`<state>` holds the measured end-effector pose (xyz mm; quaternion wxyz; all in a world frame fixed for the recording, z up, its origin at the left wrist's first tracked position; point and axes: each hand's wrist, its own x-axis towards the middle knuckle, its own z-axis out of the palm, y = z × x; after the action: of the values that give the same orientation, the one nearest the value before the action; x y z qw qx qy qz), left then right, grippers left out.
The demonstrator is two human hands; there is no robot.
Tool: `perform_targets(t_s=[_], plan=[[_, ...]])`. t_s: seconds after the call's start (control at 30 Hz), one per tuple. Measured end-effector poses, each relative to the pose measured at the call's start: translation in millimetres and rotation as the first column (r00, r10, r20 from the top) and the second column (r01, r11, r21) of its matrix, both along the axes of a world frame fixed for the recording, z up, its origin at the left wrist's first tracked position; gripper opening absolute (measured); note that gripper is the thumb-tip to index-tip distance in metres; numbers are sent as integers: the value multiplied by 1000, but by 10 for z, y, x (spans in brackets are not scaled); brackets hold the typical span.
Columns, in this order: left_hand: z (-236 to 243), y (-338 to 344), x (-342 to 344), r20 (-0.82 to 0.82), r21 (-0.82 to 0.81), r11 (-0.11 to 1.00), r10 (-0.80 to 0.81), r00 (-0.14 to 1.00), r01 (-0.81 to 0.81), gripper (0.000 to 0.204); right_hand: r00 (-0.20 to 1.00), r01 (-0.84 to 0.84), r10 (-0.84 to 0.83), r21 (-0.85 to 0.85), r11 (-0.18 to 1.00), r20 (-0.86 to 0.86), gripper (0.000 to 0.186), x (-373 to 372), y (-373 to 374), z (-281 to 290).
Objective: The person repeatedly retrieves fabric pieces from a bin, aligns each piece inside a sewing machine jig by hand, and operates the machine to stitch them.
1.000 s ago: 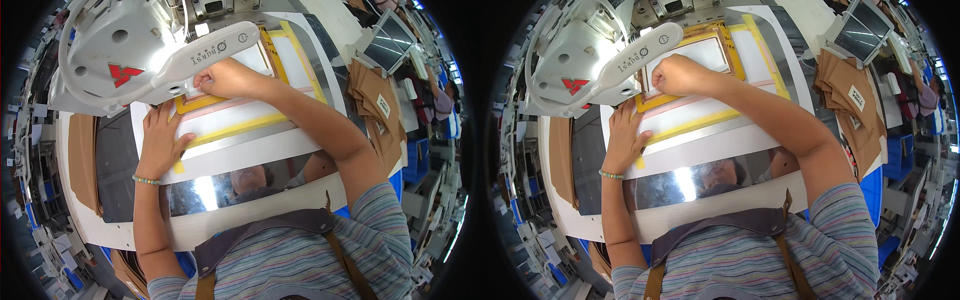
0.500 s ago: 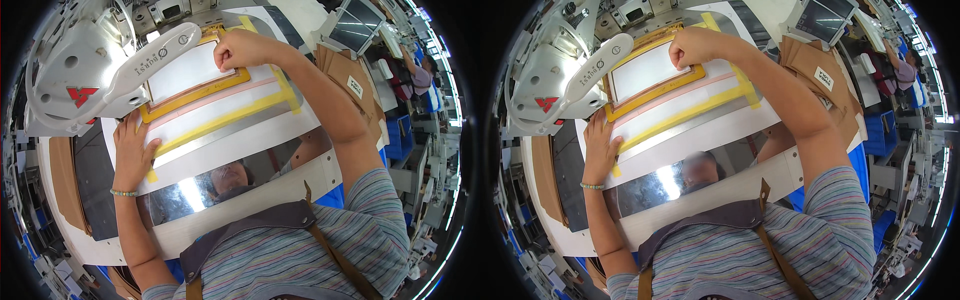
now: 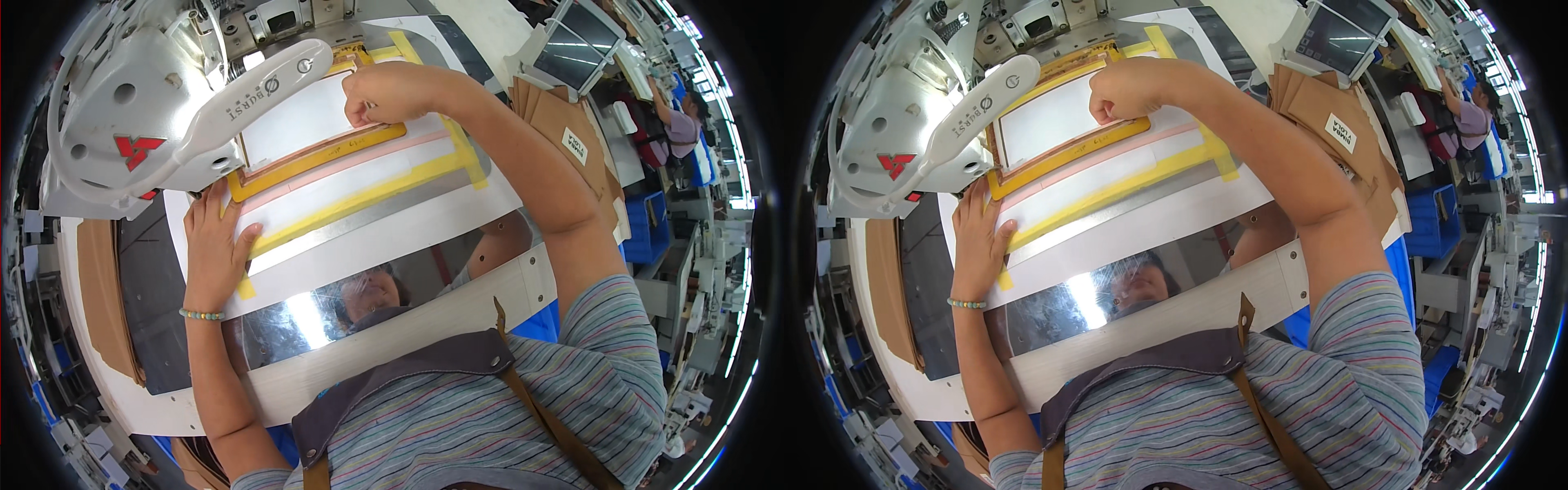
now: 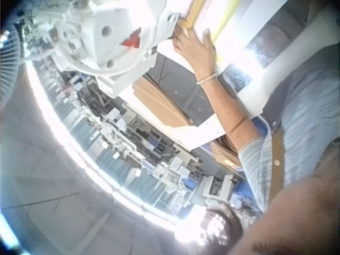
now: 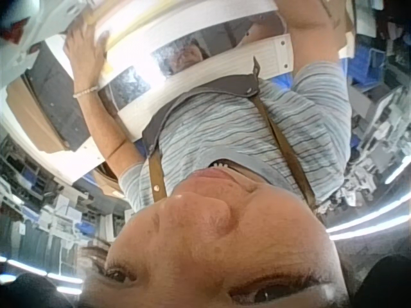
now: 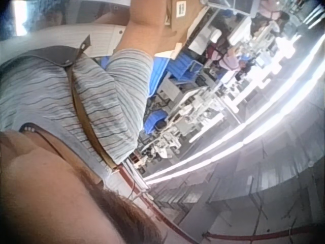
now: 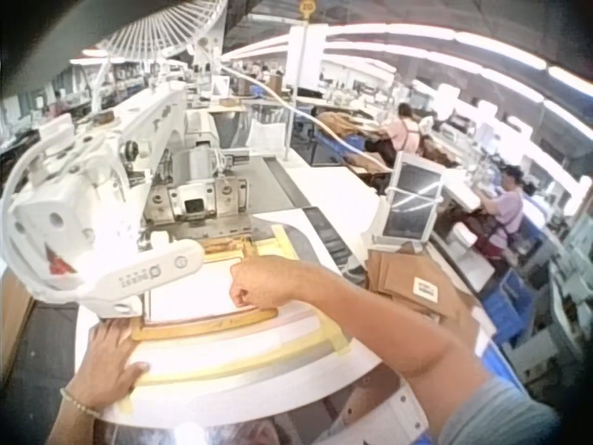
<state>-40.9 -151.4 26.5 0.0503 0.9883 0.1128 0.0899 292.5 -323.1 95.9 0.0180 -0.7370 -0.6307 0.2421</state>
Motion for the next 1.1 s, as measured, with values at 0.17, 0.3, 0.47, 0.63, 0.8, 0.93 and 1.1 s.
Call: perform_targets(t_s=[0.17, 0.3, 0.47, 0.63, 0.8, 0.93, 1.1], plan=[[17, 9, -5, 16, 1, 1000, 5, 1000, -5, 59, 914, -128, 90, 69, 989, 395, 11, -116, -93, -119], [29, 19, -6, 6, 15, 1000, -4, 1000, 4, 61, 932, -145, 7, 353, 924, 362, 13, 213, -14, -203], [-6, 37, -27, -28, 36, 999, 20, 999, -19, 62, 901, 248, -116, 278, 928, -418, 18, -339, 83, 11], [-41, 32, 42, 46, -20, 1000, -20, 999, 21, 59, 872, 2, 140, 291, 957, -469, 11, -639, 407, -315], [72, 101, -113, 56, -91, 996, 9, 998, -4, 56, 896, -41, 122, 194, 980, -427, 3, -970, 799, -216], [70, 98, -74, 69, -82, 997, -8, 998, 13, 59, 778, 124, 54, 237, 964, -626, 16, -925, 669, -438], [197, 279, -268, 191, 38, 987, 146, 971, -156, 58, 945, 89, 141, 647, 757, -295, 23, -867, 112, -197]])
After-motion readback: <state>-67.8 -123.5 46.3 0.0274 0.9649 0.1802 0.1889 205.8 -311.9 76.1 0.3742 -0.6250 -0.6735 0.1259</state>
